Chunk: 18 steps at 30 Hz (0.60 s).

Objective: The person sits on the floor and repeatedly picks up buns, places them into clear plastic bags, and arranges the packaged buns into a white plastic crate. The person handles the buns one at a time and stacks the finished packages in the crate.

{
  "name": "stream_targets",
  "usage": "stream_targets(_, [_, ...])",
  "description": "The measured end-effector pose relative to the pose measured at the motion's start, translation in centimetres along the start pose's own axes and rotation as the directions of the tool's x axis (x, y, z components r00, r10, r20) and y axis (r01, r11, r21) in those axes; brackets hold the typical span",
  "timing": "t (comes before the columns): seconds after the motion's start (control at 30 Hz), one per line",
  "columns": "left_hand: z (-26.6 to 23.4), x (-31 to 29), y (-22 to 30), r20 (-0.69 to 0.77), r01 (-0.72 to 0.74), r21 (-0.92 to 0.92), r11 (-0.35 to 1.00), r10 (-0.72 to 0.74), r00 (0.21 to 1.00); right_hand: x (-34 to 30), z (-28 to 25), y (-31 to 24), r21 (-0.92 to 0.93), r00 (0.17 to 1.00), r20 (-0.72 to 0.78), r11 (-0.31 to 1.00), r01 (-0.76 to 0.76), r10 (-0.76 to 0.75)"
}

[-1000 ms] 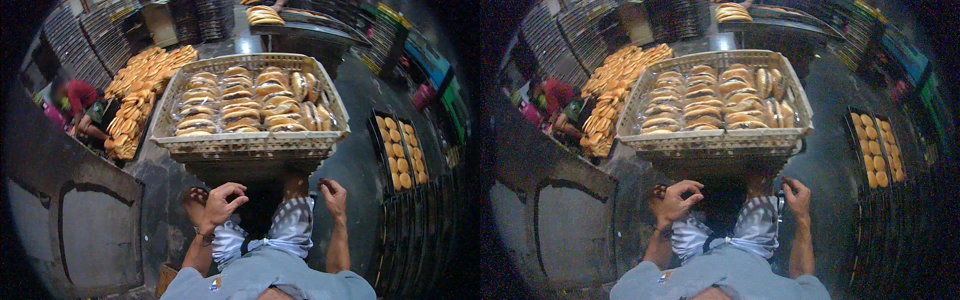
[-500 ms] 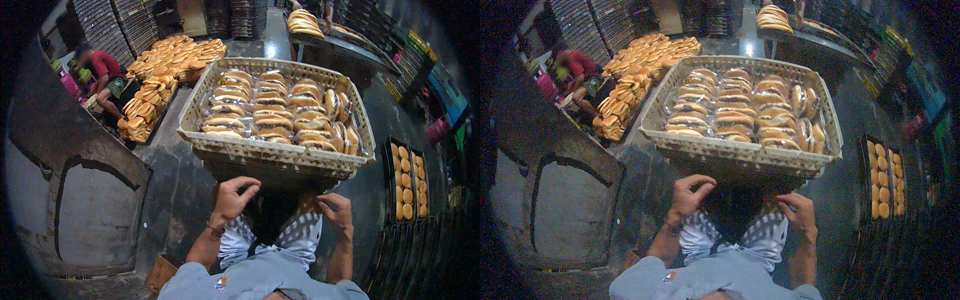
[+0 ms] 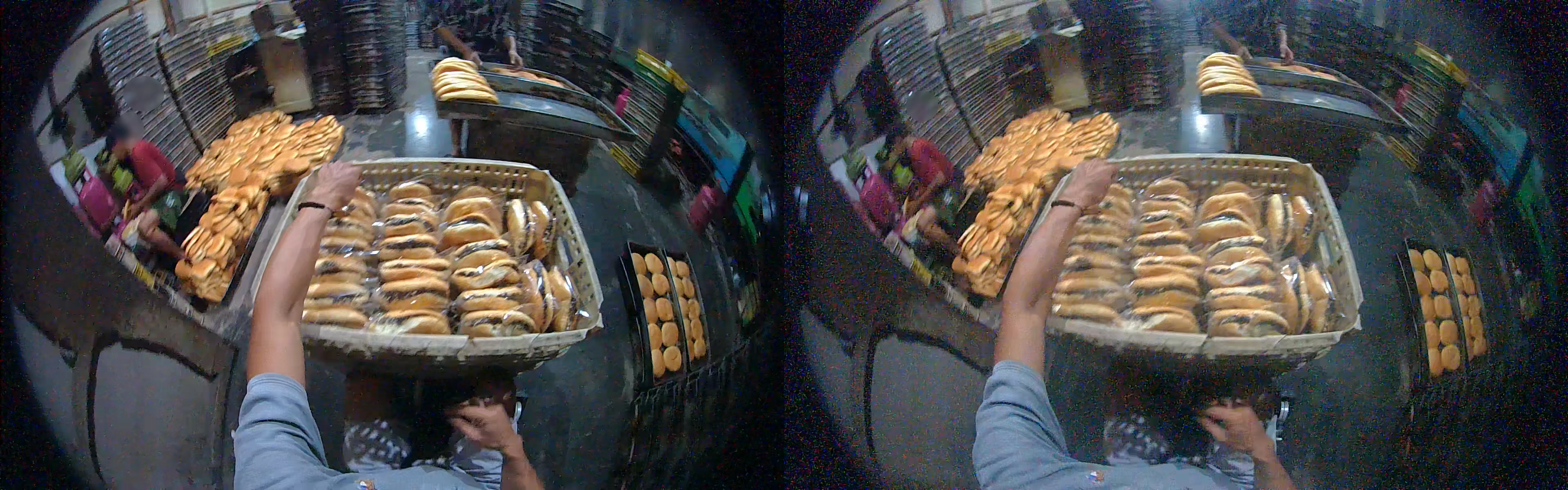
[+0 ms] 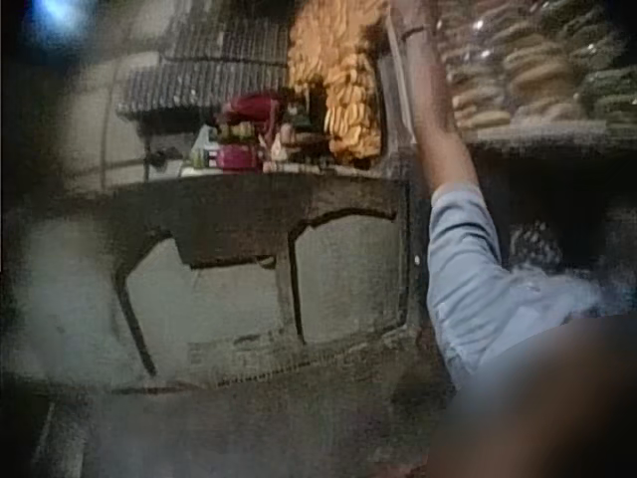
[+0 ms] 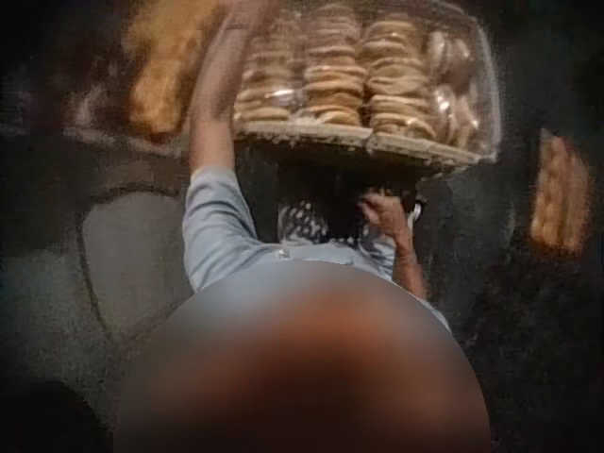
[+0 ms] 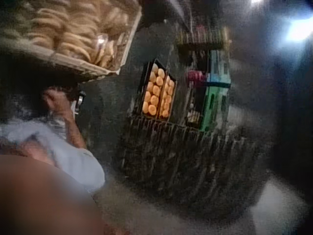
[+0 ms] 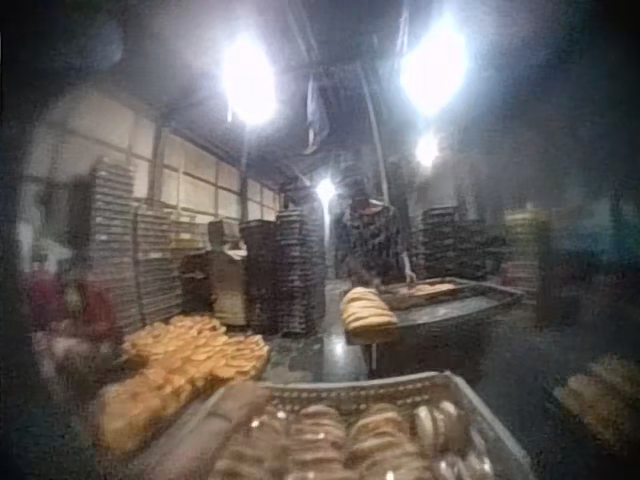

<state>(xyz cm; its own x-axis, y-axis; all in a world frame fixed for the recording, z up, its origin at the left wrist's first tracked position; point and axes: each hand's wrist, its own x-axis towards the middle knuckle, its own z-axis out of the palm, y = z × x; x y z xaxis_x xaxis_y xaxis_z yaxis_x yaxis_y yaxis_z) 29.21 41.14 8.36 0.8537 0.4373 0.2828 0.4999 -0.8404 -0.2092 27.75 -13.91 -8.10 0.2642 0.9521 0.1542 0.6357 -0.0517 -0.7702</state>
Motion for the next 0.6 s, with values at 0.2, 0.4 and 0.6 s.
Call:
stream_targets(0.2, [3.9,2.8,-0.7,0.107,-0.053,0.117,0.992,0.04,0.993,-2.9,3.9,5.0,-0.041,0.951,0.235,0.979,-0.198,0.203])
stream_targets(0.4, [3.5,1.6,-3.8,-0.276,0.111,-0.059,0.992,-0.123,0.953,-3.7,2.0,6.6,0.124,0.999,0.008,0.991,-0.053,0.052])
stream_targets(0.6, [-10.6,-4.5,-4.4,-0.628,-0.113,-0.617,0.779,-0.4,0.668,-1.0,-3.1,0.8,0.042,0.985,-0.078,0.987,0.157,-0.154])
